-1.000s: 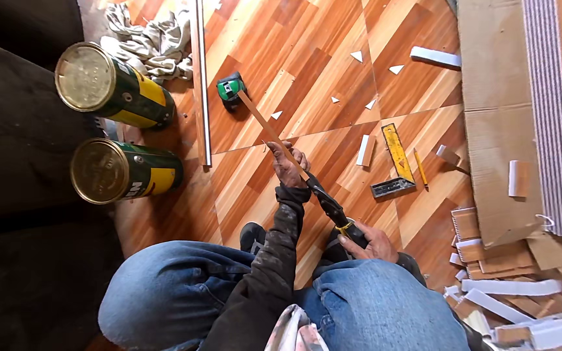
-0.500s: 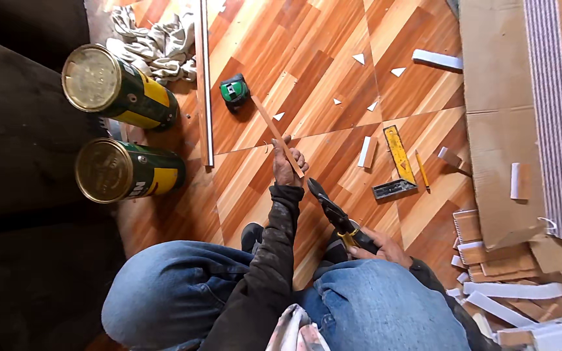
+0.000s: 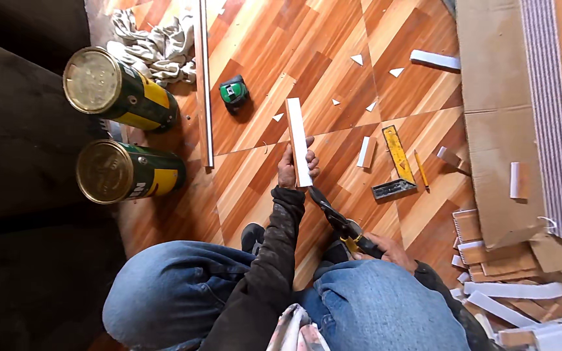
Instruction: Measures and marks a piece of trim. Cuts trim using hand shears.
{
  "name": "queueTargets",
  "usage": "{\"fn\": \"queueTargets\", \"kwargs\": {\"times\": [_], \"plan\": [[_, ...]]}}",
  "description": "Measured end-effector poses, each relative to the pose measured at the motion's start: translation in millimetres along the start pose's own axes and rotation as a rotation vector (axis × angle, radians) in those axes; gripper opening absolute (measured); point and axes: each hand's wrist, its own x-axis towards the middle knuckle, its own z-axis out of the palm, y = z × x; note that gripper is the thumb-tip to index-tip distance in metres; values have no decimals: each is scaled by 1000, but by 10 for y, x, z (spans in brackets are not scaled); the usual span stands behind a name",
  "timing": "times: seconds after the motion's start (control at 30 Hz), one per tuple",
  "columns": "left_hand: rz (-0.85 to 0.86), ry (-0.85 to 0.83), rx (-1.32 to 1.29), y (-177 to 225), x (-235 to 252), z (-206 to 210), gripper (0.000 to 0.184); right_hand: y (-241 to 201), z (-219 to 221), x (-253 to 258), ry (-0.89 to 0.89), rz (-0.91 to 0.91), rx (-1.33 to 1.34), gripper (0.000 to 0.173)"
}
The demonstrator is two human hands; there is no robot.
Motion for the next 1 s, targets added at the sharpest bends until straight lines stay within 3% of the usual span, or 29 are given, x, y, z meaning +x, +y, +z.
{"fn": "queueTargets", "kwargs": {"times": [0.33, 1.0], "plan": [[-176, 304, 41, 12, 47, 199, 63, 14, -27, -36, 10, 51, 47, 34], [-110, -58, 47, 52, 78, 35, 60, -81, -5, 21, -36, 52, -54, 32]]}}
